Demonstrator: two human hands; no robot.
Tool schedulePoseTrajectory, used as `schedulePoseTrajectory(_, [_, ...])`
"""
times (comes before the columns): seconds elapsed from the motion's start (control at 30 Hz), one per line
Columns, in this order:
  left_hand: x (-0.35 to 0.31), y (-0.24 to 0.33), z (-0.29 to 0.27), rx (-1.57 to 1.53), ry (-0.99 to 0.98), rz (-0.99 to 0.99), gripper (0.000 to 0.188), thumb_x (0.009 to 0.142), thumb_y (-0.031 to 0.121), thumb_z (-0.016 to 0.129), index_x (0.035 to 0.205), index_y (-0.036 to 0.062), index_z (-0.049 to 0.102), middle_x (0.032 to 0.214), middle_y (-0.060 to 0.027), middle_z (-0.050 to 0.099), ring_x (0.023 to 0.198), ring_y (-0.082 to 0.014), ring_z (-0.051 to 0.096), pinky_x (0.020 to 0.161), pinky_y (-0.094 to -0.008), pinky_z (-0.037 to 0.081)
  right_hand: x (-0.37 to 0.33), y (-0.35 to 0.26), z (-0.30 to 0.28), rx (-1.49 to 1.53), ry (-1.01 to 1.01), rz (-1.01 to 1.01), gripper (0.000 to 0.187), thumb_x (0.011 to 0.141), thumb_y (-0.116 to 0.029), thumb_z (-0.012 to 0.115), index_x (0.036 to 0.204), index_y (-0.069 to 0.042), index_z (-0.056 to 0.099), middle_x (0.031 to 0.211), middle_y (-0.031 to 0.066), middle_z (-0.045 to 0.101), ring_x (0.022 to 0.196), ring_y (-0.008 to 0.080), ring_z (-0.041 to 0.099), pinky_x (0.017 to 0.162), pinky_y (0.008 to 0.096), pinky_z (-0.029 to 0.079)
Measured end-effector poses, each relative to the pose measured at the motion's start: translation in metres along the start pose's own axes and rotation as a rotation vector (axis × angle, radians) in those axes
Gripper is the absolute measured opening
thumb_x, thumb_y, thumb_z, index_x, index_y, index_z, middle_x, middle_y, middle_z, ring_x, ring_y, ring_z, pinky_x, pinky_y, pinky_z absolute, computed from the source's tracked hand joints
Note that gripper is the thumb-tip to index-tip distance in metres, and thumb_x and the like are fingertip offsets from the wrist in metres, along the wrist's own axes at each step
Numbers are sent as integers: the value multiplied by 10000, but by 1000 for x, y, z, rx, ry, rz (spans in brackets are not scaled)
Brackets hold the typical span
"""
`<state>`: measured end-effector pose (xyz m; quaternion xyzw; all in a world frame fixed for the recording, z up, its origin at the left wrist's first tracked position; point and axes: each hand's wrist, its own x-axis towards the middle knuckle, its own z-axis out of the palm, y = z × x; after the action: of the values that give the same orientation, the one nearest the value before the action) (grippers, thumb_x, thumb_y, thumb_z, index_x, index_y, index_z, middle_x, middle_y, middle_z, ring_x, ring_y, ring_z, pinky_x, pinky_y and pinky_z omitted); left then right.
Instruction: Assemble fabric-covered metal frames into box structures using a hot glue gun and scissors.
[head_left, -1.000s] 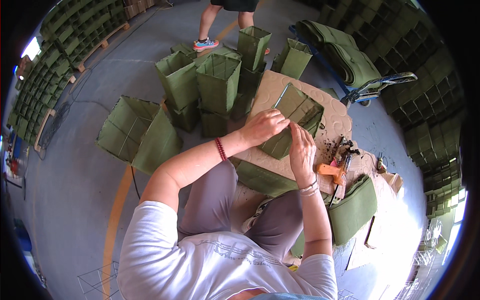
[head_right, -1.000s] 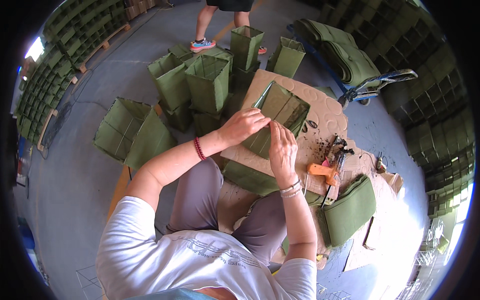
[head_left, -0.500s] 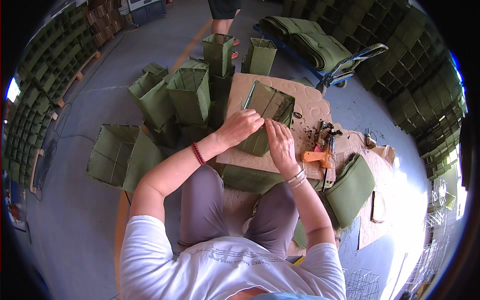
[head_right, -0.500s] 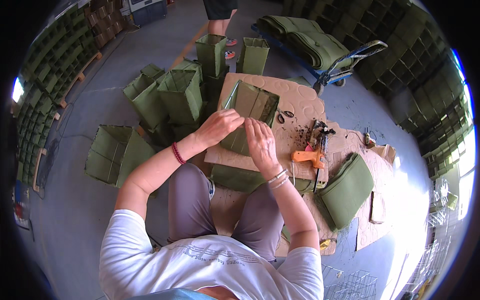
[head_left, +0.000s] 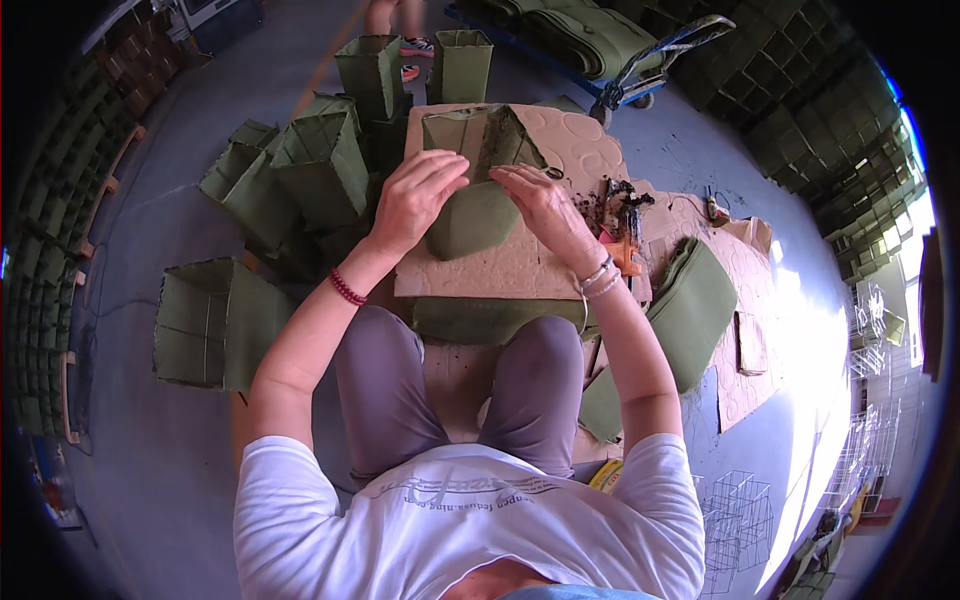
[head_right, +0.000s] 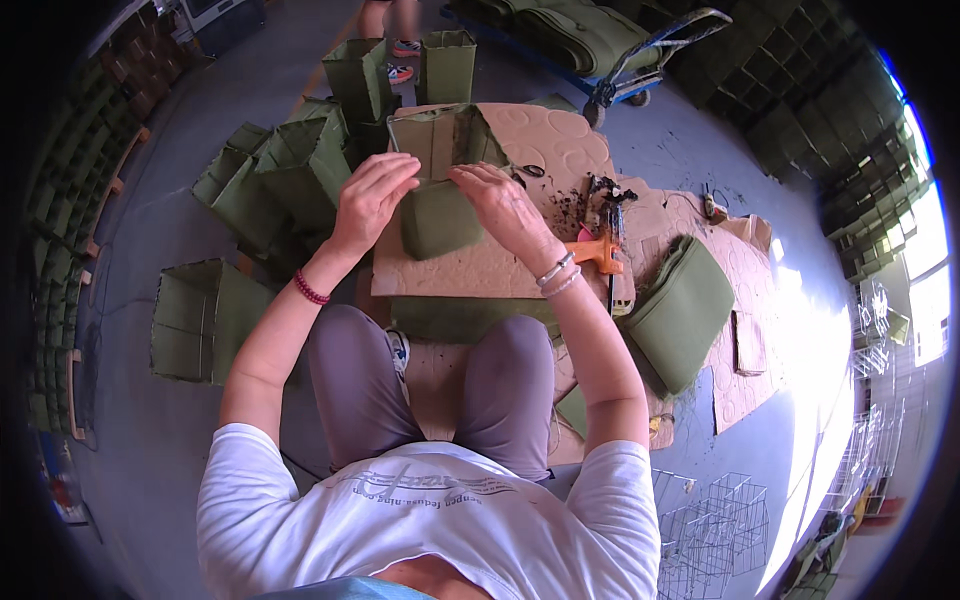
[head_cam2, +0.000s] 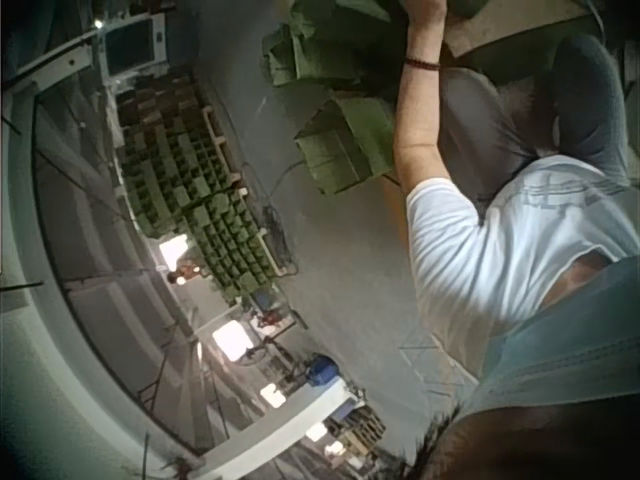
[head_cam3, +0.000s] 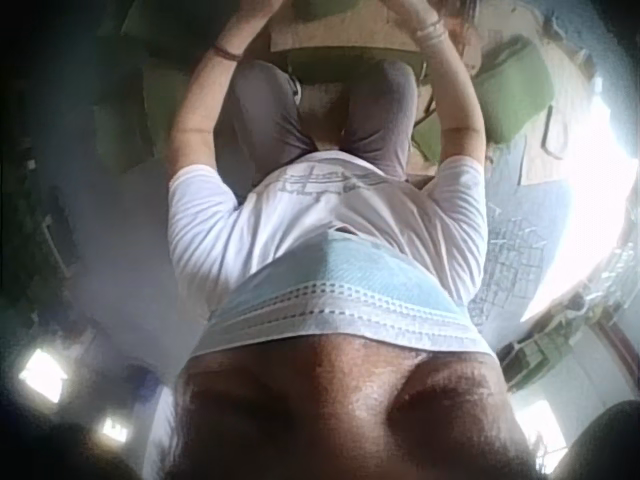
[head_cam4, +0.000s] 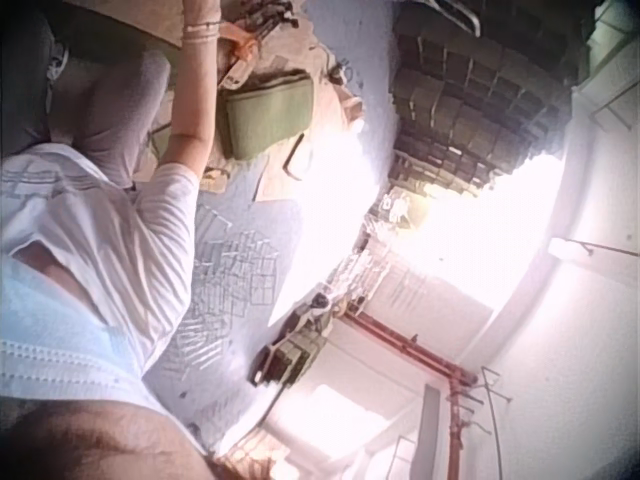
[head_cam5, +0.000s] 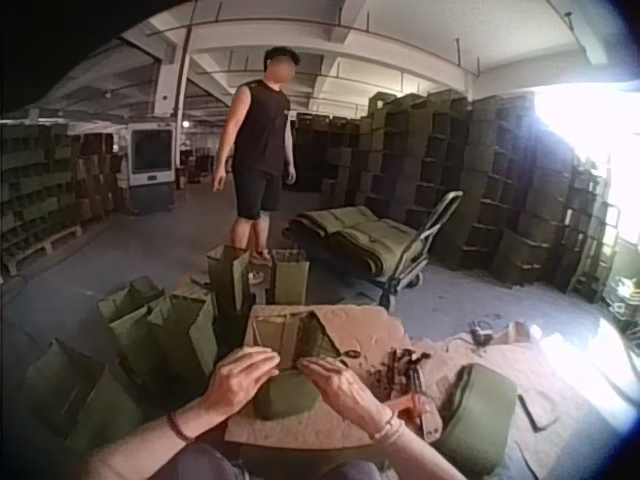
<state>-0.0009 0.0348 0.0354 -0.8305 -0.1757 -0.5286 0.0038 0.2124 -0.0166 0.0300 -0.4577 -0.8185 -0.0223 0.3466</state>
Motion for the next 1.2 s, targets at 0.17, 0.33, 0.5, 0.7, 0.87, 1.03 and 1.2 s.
schedulePoseTrajectory(0.17, [-20,-12,6,134,-204,123,205,754,39,699,952,-1,664,827,-90,631,837,-239,623,757,-339,523,6,-10,20,-41,86,-45,206,837,-113,657,1006,3,637,976,125,661,939,312,611,858,392,490])
schedulePoseTrajectory(0.33, [-8,-11,5,117,-367,19,157,800,87,682,937,12,682,782,-121,635,784,-251,629,703,-352,520,16,4,15,-2,28,-35,229,885,-150,630,1039,19,633,1020,156,675,953,337,633,875,394,488])
schedulePoseTrajectory(0.5, [38,-50,2,-92,-150,-170,207,901,152,641,1027,-5,690,905,-164,692,849,-268,676,719,-332,533,1,40,25,126,504,530,410,951,-295,550,1212,19,598,1067,229,664,932,317,682,787,391,511])
schedulePoseTrajectory(0.7, [79,-130,39,-47,-573,-515,312,919,279,597,1051,9,683,892,-162,698,754,-287,666,729,-357,502,15,37,23,179,252,651,285,882,-197,507,898,58,633,750,299,599,780,451,616,718,516,452])
schedulePoseTrajectory(0.87, [83,-158,44,55,-790,-343,273,866,228,634,1002,-3,684,766,-197,649,725,-279,655,703,-394,482,23,54,21,126,205,572,258,865,-162,494,877,46,647,780,297,612,803,457,612,747,503,473])
schedulePoseTrajectory(1.03, [93,-109,20,156,-670,-363,245,822,120,656,1029,-8,689,694,-210,626,687,-315,664,668,-408,499,35,81,1,149,211,491,274,888,-154,525,1061,9,661,916,271,657,914,413,641,817,442,498])
schedulePoseTrajectory(1.2, [53,-39,13,267,-327,-351,447,804,48,630,1233,-59,559,760,-272,629,728,-403,650,682,-467,522,35,102,5,305,149,451,223,899,-135,564,1055,-20,676,926,215,685,914,359,666,814,391,507])
